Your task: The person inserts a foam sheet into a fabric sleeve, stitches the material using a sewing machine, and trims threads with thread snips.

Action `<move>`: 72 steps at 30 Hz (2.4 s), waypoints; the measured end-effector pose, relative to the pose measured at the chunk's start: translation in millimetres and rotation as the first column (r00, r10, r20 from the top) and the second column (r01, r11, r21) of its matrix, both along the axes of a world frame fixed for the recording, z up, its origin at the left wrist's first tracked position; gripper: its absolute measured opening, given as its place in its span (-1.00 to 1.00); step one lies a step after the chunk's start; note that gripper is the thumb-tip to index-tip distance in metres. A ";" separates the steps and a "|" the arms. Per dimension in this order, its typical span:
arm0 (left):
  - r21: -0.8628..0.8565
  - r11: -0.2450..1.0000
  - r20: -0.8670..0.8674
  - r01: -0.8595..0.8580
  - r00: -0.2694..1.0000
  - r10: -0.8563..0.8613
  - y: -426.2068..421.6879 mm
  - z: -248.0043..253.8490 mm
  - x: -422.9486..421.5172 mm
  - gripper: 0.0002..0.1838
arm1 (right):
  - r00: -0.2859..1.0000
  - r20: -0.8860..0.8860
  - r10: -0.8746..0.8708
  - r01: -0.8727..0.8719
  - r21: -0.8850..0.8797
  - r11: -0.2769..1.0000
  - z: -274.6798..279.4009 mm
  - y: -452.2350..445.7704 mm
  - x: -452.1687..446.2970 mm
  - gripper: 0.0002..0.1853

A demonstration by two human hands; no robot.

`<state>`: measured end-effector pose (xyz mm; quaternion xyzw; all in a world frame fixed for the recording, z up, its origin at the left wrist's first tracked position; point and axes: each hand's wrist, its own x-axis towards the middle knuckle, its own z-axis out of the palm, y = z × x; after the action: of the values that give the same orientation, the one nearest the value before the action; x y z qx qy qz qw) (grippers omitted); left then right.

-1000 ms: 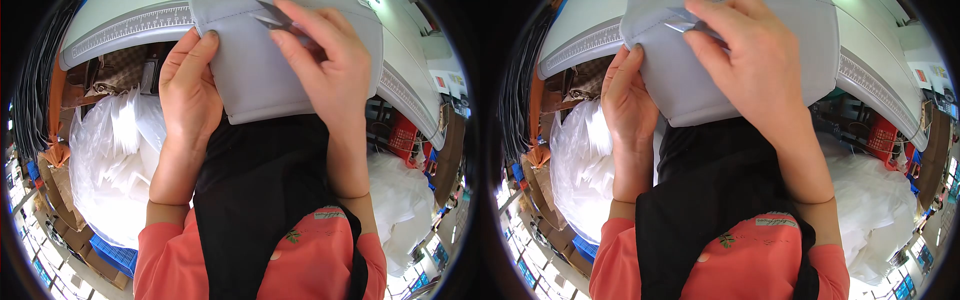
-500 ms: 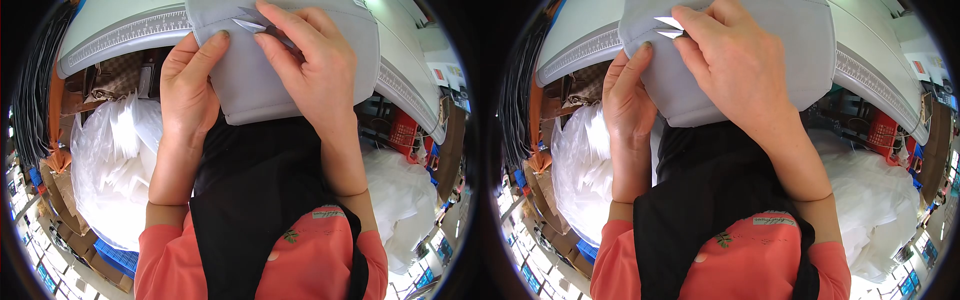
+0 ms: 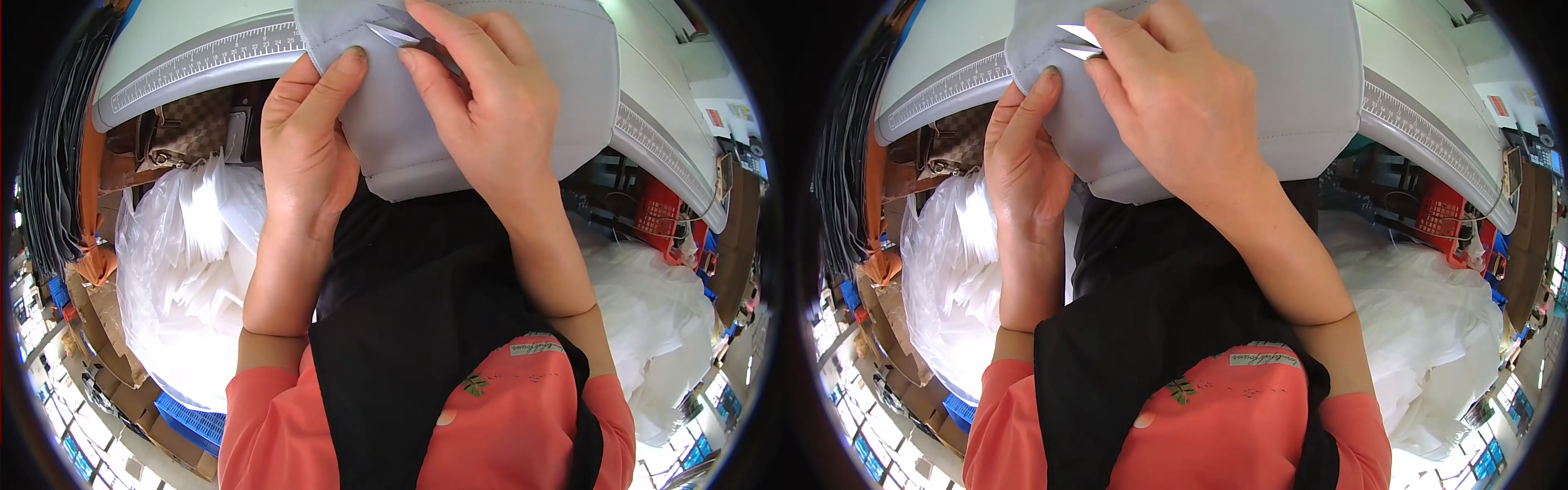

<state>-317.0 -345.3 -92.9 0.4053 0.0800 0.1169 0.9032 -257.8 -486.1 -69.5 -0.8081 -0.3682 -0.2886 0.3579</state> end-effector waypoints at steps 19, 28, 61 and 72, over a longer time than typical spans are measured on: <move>-0.025 1.000 0.061 0.008 0.998 -0.006 -2.9 -3.6 -1.6 -0.74 | 0.994 -0.102 0.023 -0.020 0.036 0.999 0.1 -16.1 6.5 -0.65; 0.000 1.000 0.056 0.000 0.998 0.000 -4.6 -1.1 -3.1 -0.73 | 0.997 -0.069 -0.041 0.040 -0.012 0.999 0.2 -15.9 2.8 -0.63; 0.751 0.392 0.391 -0.531 0.836 0.384 27.2 1.8 -2.8 -0.63 | 0.994 -0.027 -0.103 0.094 -0.236 0.967 12.1 -23.2 27.4 -0.67; 0.872 -0.183 0.443 -0.454 0.891 -0.100 -4.8 2.5 45.6 -0.71 | 0.987 -0.026 -0.157 0.144 -0.278 0.950 20.7 -37.6 39.6 -0.68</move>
<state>-271.4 -350.1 -90.4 0.8973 -0.1466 0.3368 0.2448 -218.2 -523.8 -48.8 -0.8824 -0.3333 -0.2415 0.2278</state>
